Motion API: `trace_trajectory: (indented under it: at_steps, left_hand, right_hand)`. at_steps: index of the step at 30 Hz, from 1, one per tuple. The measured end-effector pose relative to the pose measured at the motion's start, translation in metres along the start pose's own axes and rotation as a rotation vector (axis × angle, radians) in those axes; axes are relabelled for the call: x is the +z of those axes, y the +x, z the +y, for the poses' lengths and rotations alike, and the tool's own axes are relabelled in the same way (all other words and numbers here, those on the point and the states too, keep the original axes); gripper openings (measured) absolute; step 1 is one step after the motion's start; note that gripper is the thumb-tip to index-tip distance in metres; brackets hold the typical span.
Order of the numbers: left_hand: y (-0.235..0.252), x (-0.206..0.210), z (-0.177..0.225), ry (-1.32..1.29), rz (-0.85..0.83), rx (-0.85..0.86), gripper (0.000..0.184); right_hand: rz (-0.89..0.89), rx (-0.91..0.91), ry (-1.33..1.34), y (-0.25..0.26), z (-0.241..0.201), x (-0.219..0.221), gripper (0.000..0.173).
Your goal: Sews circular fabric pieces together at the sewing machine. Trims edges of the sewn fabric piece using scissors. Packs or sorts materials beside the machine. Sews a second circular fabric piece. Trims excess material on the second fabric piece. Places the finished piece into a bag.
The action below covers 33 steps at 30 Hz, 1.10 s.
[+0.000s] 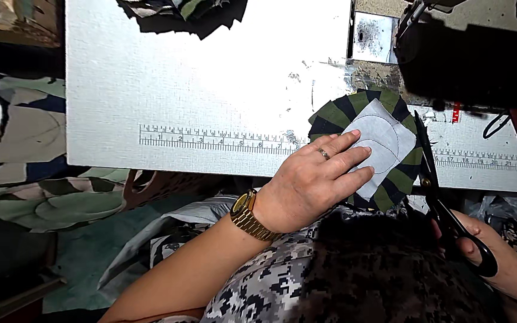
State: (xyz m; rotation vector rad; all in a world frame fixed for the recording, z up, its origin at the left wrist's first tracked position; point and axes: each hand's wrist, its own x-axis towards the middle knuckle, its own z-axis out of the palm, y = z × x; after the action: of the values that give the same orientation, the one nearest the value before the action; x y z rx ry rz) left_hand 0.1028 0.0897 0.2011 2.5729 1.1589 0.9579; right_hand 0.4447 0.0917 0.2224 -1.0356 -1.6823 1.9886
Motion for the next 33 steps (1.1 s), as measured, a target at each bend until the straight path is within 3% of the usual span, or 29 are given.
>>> trace_trajectory:
  at_steps: [9,14,17,24,33]
  left_hand:
    - [0.005,-0.012,-0.006,0.064,-0.049,-0.040,0.028]
    - [0.009,-0.006,0.002,0.069,-0.123,-0.015,0.031]
    - [0.007,-0.005,0.002,0.036,-0.108,0.005,0.031]
    - [0.002,-0.002,0.006,-0.013,-0.096,0.025,0.030]
    - [0.004,-0.005,0.001,-0.019,-0.086,0.021,0.028]
  right_hand:
    - [0.026,0.016,-0.010,-0.002,0.000,-0.001,0.042]
    - [-0.161,0.054,-0.078,-0.001,0.000,-0.013,0.066]
    - [-0.179,0.059,-0.101,0.001,-0.003,-0.014,0.069]
    - [-0.165,0.058,-0.078,0.005,-0.004,-0.014,0.067]
    - [0.033,0.043,-0.057,0.000,-0.004,-0.001,0.041]
